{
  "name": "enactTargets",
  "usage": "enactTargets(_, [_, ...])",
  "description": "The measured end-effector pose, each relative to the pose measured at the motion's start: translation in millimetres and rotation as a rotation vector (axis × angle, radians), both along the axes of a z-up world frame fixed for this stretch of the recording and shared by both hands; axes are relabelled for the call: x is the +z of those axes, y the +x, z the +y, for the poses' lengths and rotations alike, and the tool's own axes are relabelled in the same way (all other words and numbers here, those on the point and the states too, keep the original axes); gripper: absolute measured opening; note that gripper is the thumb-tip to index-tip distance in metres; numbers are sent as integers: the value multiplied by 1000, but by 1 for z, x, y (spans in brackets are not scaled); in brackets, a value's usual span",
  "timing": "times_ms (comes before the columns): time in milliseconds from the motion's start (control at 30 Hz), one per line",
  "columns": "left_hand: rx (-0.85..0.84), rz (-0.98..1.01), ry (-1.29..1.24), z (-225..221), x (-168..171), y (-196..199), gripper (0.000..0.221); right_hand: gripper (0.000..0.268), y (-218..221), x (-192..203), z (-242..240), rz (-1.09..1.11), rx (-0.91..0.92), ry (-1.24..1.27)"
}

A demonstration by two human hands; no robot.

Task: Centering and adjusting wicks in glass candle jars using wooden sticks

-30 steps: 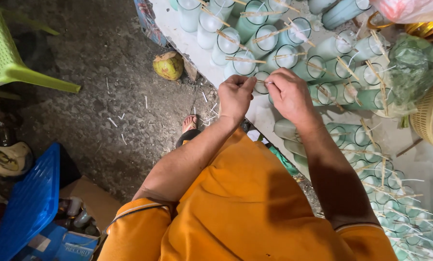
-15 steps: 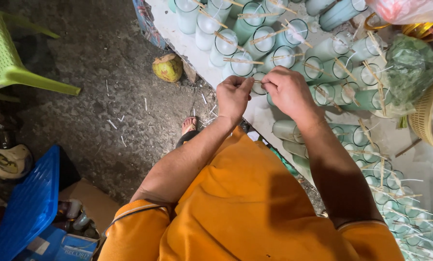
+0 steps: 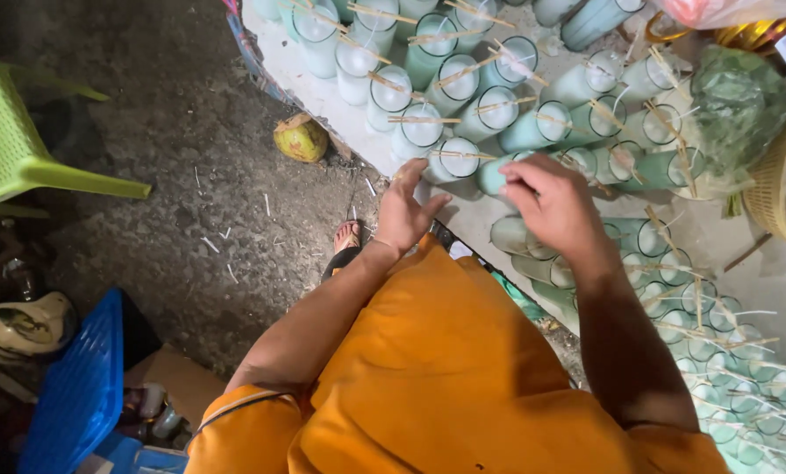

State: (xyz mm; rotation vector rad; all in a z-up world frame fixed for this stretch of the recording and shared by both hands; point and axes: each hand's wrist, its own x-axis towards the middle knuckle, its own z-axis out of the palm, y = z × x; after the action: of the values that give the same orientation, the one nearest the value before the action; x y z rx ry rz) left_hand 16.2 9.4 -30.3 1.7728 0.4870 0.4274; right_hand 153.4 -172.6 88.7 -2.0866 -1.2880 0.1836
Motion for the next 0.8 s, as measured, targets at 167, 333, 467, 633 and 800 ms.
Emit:
enactTargets(167, [-47,84,194,-14,-31,16,63,14,-16,-13,-24,36,-50,0])
enactTargets(333, [-84,34,241,-27,-71,34,64,13,-11,0,-64,-5,-158,36])
enactTargets(467, [-71,24,224,-25,-59,32,51,14,0,6,-108,-10,-263,52])
enactTargets(633, [-137,171,184,-45,-21,15,32,22,-9,-15,-128,-6,-186,-69])
enactTargets(800, [-553,317,-193,-76,9,18,36,14,-13,-31,-114,-258,-80,-208])
